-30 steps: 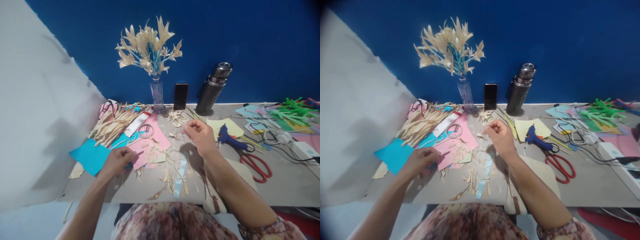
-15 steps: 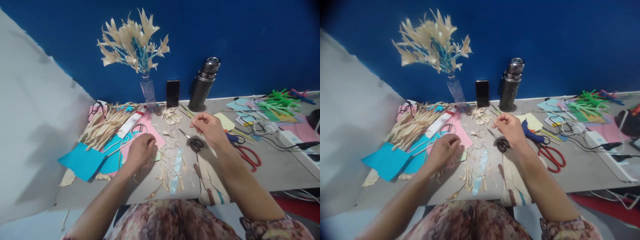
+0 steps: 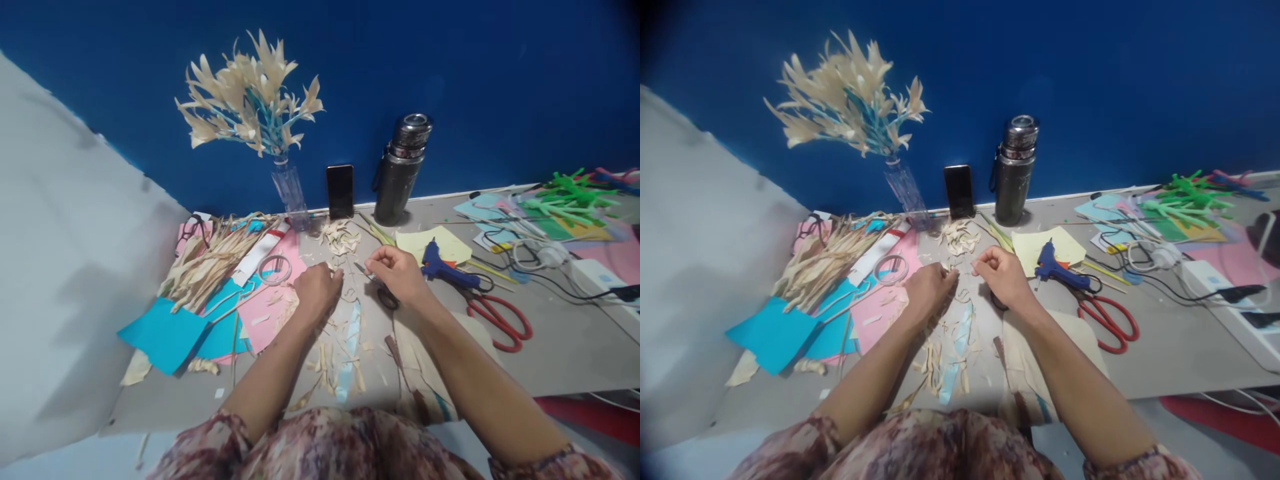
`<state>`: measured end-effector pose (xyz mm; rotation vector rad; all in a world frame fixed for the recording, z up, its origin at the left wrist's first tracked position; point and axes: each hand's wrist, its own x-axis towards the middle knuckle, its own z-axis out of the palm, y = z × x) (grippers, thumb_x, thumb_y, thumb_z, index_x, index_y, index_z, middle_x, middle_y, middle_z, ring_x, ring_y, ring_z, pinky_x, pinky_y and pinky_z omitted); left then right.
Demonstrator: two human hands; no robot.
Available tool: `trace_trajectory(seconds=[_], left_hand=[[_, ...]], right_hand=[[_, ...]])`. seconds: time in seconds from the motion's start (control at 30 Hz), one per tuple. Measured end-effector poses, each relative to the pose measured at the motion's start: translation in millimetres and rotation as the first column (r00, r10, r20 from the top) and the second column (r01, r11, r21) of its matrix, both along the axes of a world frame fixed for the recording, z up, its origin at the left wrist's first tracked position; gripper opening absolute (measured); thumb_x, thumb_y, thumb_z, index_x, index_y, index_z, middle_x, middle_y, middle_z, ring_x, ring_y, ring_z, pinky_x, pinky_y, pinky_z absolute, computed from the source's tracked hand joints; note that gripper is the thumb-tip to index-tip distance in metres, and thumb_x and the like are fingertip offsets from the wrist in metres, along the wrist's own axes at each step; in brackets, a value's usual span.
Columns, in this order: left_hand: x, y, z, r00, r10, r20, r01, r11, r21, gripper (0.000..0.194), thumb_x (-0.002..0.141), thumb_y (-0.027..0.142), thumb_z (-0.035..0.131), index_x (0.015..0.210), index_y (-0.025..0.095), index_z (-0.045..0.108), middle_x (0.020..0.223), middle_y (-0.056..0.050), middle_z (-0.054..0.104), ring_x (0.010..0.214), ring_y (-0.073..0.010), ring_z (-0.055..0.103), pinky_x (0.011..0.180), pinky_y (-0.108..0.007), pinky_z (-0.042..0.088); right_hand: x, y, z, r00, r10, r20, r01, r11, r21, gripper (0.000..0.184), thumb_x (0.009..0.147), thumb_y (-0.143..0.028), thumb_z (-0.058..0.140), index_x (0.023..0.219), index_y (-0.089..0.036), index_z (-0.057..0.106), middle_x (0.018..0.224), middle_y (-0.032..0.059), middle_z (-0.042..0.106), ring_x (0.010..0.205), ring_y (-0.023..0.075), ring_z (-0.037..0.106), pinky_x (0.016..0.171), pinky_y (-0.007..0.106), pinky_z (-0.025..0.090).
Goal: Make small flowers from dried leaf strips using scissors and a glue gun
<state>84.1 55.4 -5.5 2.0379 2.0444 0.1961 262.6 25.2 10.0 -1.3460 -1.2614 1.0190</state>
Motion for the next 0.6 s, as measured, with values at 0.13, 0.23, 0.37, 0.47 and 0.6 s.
trace_trajectory(seconds=[0.13, 0.23, 0.37, 0.47, 0.6], left_hand=[[-3, 4, -2.4, 0.989, -0.011, 0.145, 0.003, 0.998, 0.057, 0.031, 0.09, 0.042, 0.052, 0.084, 0.018, 0.071, 0.081, -0.013, 0.072, 0.078, -0.0249, 0.065, 0.066, -0.032, 0.039], [-12, 1, 0.6, 0.828, -0.021, 0.56, 0.014, 1.0, 0.017, 0.026, 0.086, 0.041, 0.059, 0.077, 0.018, 0.067, 0.068, -0.004, 0.065, 0.062, -0.0165, 0.057, 0.058, -0.027, 0.035], [-24, -12, 8.9, 0.27, 0.148, 0.951, 0.162, 0.967, -0.196, 0.032, 0.074, 0.045, 0.076, 0.083, 0.016, 0.066, 0.073, -0.001, 0.063, 0.049, -0.007, 0.044, 0.048, -0.022, 0.029], [-29, -23, 14.0, 0.042, 0.198, 0.979, 0.254, 0.946, -0.202, 0.036, 0.069, 0.043, 0.083, 0.08, 0.014, 0.065, 0.083, -0.004, 0.068, 0.05, -0.0053, 0.047, 0.046, -0.02, 0.03], [-36, -33, 19.2, -0.014, 0.192, 0.981, 0.305, 0.935, -0.179, 0.034, 0.068, 0.041, 0.084, 0.074, 0.014, 0.065, 0.083, -0.005, 0.07, 0.051, -0.0072, 0.052, 0.048, -0.021, 0.035]], right_hand=[[1, -1, 4.1, 1.0, 0.001, 0.008, -0.001, 1.0, -0.006, 0.015, 0.079, -0.032, 0.068, 0.075, -0.019, 0.063, 0.065, 0.0011, 0.07, 0.051, 0.0118, 0.05, 0.049, 0.025, 0.034], [-1, -4, 8.7, 0.999, 0.026, 0.024, -0.025, 0.999, -0.027, 0.012, 0.079, -0.029, 0.067, 0.075, -0.019, 0.063, 0.064, 0.0001, 0.069, 0.052, 0.0118, 0.051, 0.051, 0.025, 0.037], [-4, -9, 12.1, 0.988, 0.133, -0.076, -0.136, 0.99, -0.037, 0.012, 0.079, -0.029, 0.068, 0.076, -0.019, 0.063, 0.067, -0.0003, 0.07, 0.055, 0.0114, 0.054, 0.054, 0.024, 0.039], [-9, -12, 13.3, 0.98, 0.175, -0.094, -0.178, 0.984, -0.029, 0.013, 0.078, -0.029, 0.07, 0.075, -0.019, 0.062, 0.066, -0.0001, 0.069, 0.057, 0.012, 0.057, 0.055, 0.024, 0.04], [-15, -17, 15.5, 0.976, 0.208, -0.059, -0.21, 0.977, -0.03, 0.013, 0.08, -0.029, 0.069, 0.076, -0.019, 0.062, 0.067, 0.0004, 0.069, 0.058, 0.0121, 0.058, 0.054, 0.024, 0.04]])
